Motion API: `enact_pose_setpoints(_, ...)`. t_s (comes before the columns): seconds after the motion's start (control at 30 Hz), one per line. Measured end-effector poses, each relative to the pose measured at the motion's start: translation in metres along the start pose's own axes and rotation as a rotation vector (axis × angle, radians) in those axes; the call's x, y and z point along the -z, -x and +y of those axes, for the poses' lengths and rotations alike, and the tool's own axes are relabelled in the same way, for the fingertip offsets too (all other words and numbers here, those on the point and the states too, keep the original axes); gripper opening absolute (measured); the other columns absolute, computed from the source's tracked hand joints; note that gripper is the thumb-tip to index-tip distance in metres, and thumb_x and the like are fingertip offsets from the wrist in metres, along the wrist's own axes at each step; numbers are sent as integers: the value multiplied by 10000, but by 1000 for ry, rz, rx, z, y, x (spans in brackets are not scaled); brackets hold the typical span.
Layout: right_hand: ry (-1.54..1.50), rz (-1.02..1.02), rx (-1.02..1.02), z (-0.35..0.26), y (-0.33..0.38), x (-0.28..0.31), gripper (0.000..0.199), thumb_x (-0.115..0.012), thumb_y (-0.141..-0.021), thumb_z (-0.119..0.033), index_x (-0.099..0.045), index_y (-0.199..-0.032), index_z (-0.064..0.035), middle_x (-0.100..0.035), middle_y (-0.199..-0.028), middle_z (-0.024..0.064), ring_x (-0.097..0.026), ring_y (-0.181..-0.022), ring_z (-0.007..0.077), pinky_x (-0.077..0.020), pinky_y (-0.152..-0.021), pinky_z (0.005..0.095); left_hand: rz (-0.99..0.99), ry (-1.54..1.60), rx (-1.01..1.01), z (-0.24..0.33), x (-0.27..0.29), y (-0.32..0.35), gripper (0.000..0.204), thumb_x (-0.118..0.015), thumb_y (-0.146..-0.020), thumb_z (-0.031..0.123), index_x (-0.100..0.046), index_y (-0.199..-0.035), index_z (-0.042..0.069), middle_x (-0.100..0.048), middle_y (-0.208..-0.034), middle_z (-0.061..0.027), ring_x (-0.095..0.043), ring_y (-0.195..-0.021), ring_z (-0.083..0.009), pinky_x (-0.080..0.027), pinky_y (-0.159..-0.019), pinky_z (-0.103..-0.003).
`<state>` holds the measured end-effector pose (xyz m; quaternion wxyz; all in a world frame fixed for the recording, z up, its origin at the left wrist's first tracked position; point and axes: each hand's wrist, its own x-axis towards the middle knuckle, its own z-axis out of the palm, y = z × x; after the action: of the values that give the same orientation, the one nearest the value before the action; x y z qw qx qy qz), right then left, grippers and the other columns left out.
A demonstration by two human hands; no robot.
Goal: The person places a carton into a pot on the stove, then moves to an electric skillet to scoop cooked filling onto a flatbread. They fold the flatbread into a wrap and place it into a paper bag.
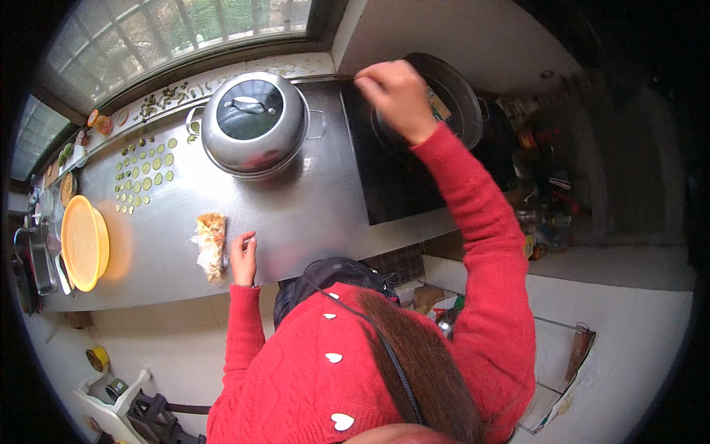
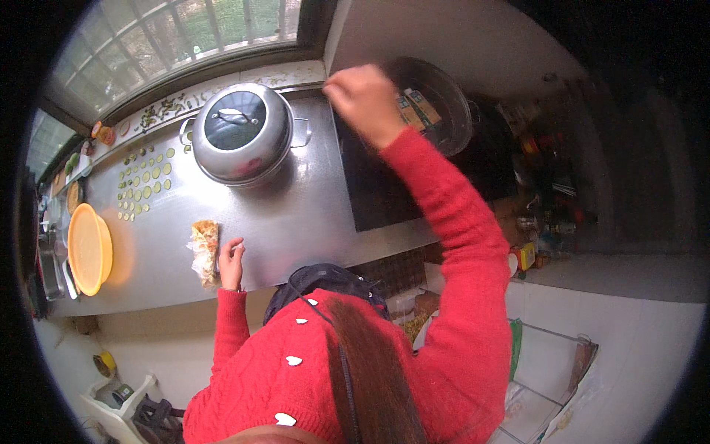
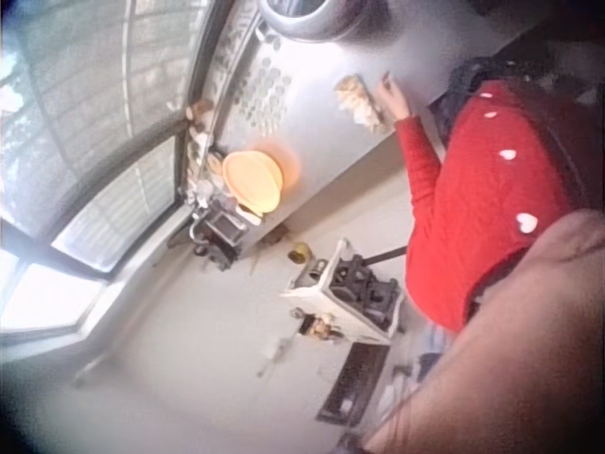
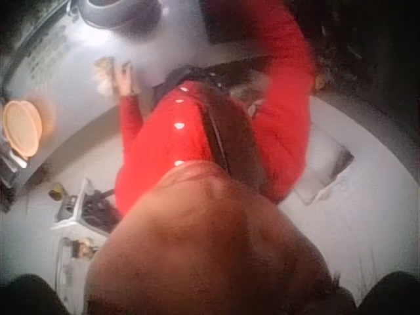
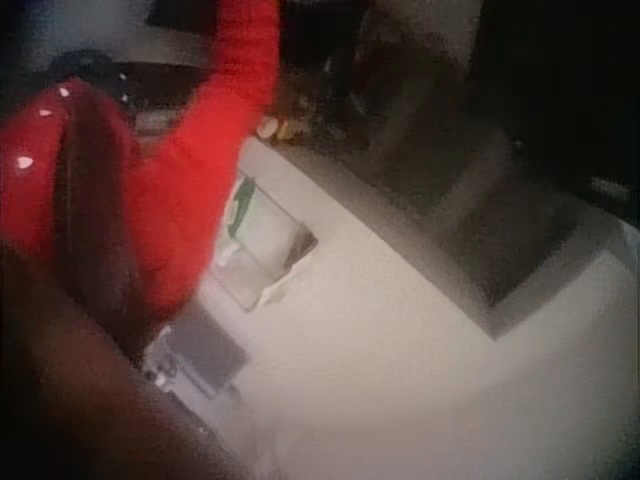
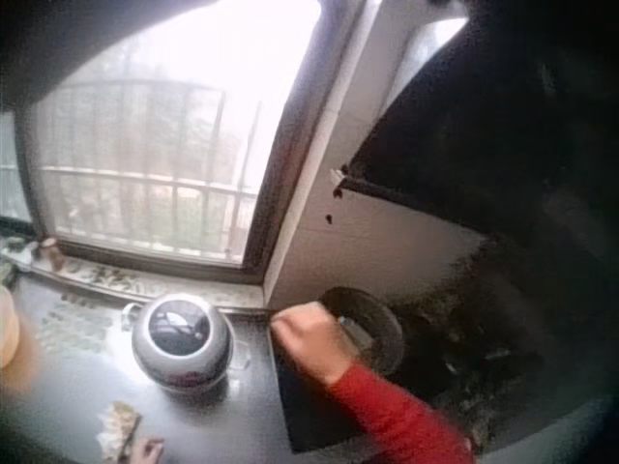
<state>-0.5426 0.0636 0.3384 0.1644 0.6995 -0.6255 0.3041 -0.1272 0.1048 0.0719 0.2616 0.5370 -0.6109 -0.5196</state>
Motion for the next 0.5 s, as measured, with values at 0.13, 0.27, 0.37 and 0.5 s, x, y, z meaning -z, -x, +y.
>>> enact_pose_setpoints(0.13,148,-254,-355,90,38,53,215,-604,-824,-274,-702,-883,-91,-678,-881,98,-599,-847,304,-481,-770,419,-53,6,-31,9,-23,-3,203,-582,-880,142,-629,-1057,54,-602,-1023,-68,-566,-849,-162,-458,-763,-286)
enact_pose_setpoints(0.27,195,-704,-513,135,78,34,300,-626,-799,-347,-719,-945,-103,-677,-957,145,-606,-961,337,-481,-846,442,-101,-4,-47,26,-48,0,192,-587,-878,139,-634,-1043,53,-604,-1009,-66,-564,-845,-161,-457,-761,-287)
enact_pose_setpoints(0.37,236,-849,-504,144,86,7,386,-652,-767,-421,-719,-921,-73,-664,-964,198,-599,-1001,348,-485,-853,438,-123,-34,-45,40,-64,6,189,-593,-877,142,-636,-1036,50,-603,-998,-75,-573,-856,-170,-464,-775,-297)
enact_pose_setpoints(0.5,387,-879,-439,140,78,-22,500,-667,-751,-491,-700,-970,-43,-654,-1015,212,-583,-1043,367,-476,-885,439,-130,-43,-77,52,-76,13,190,-592,-875,132,-630,-1036,37,-603,-1011,-92,-587,-891,-189,-476,-792,-307)
